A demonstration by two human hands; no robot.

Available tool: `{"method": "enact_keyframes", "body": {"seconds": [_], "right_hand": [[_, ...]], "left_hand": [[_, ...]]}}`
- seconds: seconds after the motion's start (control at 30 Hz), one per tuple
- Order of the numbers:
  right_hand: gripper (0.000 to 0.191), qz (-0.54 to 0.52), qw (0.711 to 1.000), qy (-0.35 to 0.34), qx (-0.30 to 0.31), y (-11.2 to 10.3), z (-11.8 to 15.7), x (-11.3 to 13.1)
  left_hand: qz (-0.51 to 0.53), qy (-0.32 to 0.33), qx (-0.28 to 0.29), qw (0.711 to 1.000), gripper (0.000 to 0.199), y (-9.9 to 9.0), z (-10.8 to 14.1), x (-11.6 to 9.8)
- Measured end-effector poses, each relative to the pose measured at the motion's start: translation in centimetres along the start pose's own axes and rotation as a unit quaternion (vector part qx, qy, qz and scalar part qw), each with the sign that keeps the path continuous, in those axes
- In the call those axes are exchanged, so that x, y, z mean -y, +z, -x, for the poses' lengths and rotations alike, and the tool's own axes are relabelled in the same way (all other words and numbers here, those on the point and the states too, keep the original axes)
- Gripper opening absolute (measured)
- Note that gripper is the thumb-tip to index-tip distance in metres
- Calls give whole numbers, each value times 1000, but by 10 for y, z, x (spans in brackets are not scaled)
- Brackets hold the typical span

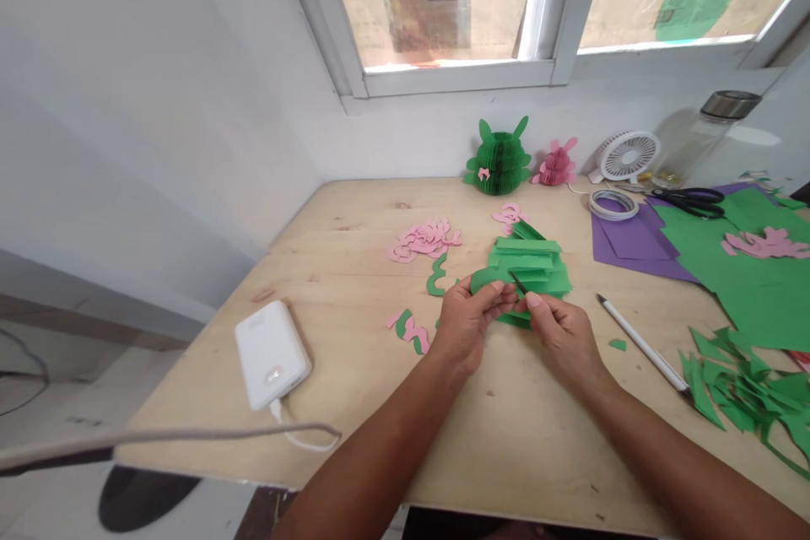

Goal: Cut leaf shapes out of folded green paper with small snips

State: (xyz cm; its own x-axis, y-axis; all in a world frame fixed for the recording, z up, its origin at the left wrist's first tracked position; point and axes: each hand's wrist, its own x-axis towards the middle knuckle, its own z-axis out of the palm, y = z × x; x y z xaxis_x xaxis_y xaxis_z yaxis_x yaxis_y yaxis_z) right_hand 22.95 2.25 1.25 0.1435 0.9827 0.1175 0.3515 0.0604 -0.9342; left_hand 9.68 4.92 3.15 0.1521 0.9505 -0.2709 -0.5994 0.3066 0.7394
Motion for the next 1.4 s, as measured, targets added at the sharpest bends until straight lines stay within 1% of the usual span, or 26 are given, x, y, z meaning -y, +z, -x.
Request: {"method": "enact_keyframes", "body": {"seconds": [0.27,0.87,1.1,1.3,1.4], "right_hand": [[43,3,1000,-31,-2,0,-1,1],[42,1,1000,-28,-9,-1,0,5],[40,-21,999,-33,9,-1,-1,1],[44,4,1000,-15,-19,-2,0,5],[45,-40,999,4,-36,-2,1,5]], "left_hand": [[-5,-2,2,1000,22,2,2,-2],[-4,-2,6,1000,21,2,3,-1],[0,-5,10,1000,23,1,2,0],[5,-8,4,1000,23,0,1,0],[3,-8,0,1000,25,0,2,-1]]}}
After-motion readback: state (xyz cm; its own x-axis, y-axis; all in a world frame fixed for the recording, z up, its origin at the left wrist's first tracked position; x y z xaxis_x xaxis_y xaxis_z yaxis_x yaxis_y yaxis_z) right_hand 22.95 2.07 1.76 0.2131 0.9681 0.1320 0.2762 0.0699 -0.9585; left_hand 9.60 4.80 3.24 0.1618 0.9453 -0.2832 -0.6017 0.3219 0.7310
